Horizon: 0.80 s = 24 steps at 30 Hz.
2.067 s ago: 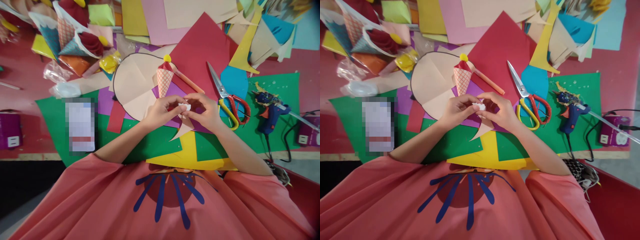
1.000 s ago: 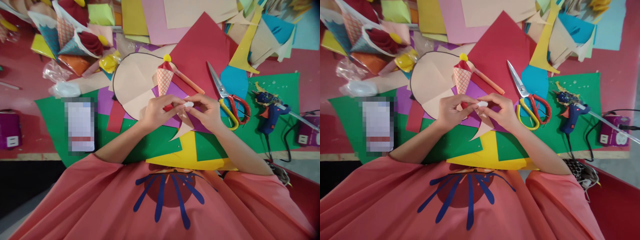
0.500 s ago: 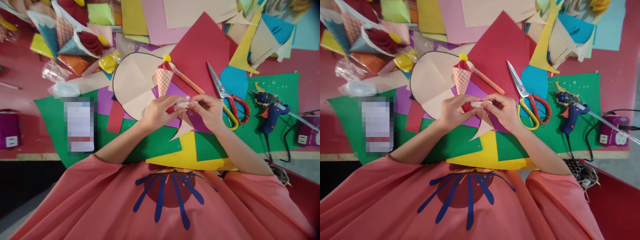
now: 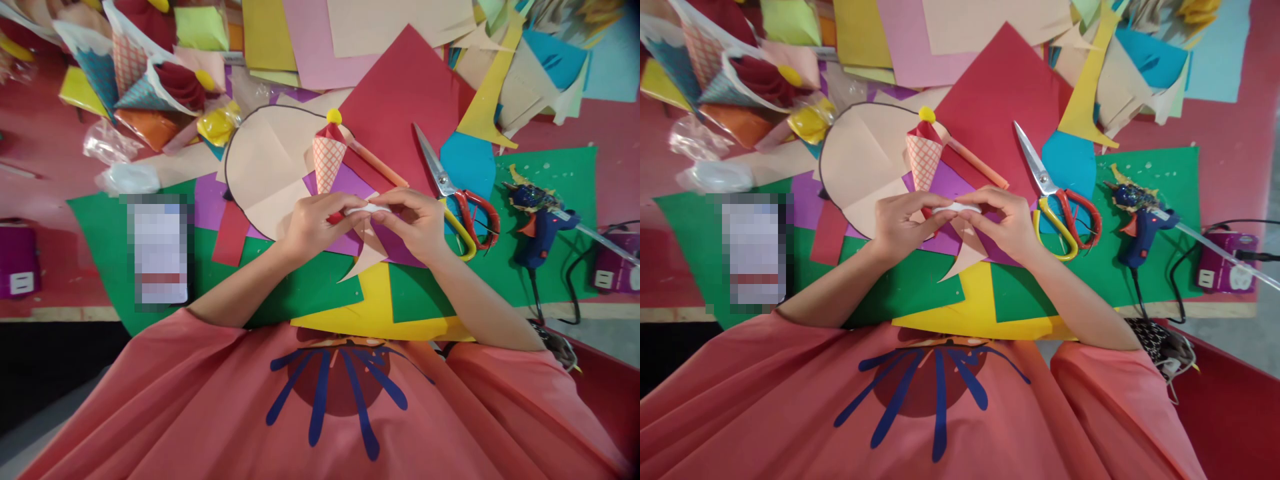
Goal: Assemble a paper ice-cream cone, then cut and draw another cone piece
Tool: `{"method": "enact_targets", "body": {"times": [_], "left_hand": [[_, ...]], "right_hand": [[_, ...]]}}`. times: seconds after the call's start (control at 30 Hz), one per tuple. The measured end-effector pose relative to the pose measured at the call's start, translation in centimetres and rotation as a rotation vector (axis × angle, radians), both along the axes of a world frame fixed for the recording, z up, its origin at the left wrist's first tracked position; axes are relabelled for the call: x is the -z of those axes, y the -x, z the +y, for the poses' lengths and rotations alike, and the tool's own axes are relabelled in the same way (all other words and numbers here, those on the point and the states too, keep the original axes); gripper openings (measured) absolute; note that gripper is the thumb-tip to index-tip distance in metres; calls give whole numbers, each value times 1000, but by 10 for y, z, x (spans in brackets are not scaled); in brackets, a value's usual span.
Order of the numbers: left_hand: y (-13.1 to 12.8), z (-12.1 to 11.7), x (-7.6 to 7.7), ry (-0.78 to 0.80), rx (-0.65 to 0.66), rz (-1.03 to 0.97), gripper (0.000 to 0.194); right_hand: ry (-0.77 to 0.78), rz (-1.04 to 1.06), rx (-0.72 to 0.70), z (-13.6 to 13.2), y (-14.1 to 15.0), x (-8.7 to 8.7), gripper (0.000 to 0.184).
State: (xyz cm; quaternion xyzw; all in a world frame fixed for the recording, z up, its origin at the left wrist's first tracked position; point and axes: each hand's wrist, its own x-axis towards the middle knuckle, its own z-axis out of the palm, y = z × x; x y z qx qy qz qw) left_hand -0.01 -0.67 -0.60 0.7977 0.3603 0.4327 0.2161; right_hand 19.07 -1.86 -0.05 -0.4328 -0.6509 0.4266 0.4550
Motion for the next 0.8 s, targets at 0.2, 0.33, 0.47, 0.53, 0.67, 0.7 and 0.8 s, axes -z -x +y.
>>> {"method": "enact_targets", "body": {"times": [0.2,0.33,0.47,0.53,0.67,0.7,0.8], "left_hand": [[2,1,0,123,44,-62,49],[1,2,-1,78,21,-56,25],[1,0,-1,85,-25,-61,18],[1,-1,-1,120,-36,-48,22],[2,-1,-1,128,-21,-19,24],[2,-1,-2,120,-18,-13,23],[3,-1,-2,97,-17,12,23]], "right_hand": [[40,74,107,1,0,-3,7],[61,122,85,1,0,-3,12],[93,162,-18,2,0,-1,32],[74,148,-41,2,-1,1,37],[7,66,-46,2,-2,6,27],[8,61,-42,2,-3,7,24],[44,65,-17,1,-3,7,17]]}}
